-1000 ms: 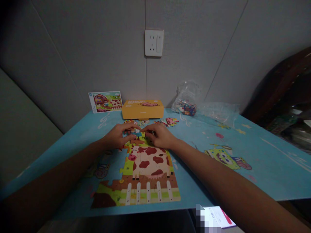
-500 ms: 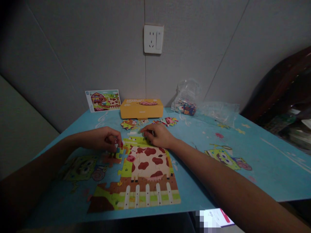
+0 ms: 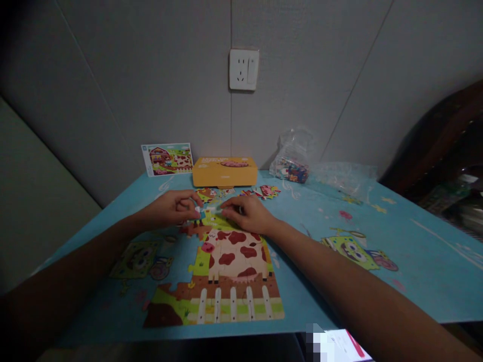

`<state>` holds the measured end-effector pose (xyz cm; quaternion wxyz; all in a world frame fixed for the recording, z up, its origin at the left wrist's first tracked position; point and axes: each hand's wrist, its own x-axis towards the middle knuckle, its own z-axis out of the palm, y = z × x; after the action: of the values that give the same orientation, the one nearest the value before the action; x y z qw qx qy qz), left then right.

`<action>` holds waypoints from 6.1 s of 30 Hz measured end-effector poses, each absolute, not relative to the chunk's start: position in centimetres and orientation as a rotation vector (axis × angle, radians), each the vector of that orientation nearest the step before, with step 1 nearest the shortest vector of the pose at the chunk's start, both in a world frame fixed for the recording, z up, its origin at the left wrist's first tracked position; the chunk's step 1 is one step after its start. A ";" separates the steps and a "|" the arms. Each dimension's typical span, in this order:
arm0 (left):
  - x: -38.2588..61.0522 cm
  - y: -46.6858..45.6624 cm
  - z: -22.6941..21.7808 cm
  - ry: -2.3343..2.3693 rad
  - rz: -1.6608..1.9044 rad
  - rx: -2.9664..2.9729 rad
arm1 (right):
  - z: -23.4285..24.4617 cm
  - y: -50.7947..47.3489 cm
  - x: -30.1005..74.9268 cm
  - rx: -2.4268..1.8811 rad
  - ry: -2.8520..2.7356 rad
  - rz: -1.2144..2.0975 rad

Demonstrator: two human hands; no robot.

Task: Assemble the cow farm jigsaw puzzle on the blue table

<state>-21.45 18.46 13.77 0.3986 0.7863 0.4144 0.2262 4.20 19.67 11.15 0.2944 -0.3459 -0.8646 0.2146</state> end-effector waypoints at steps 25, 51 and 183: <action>-26.2 26.8 8.5 2.159 1.516 1.267 | 10.7 25.5 10.2 -1.935 -1.521 0.188; -21.8 23.9 9.4 1.646 0.776 2.400 | 10.8 22.8 6.6 -1.570 -1.882 0.305; -20.2 21.2 11.8 1.172 0.798 2.639 | 10.9 20.4 4.3 -1.055 -2.328 0.551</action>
<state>-20.17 21.21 11.76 0.0726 0.8785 0.3902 0.2658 4.29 20.35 10.87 0.2606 -0.3895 -0.8597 0.2033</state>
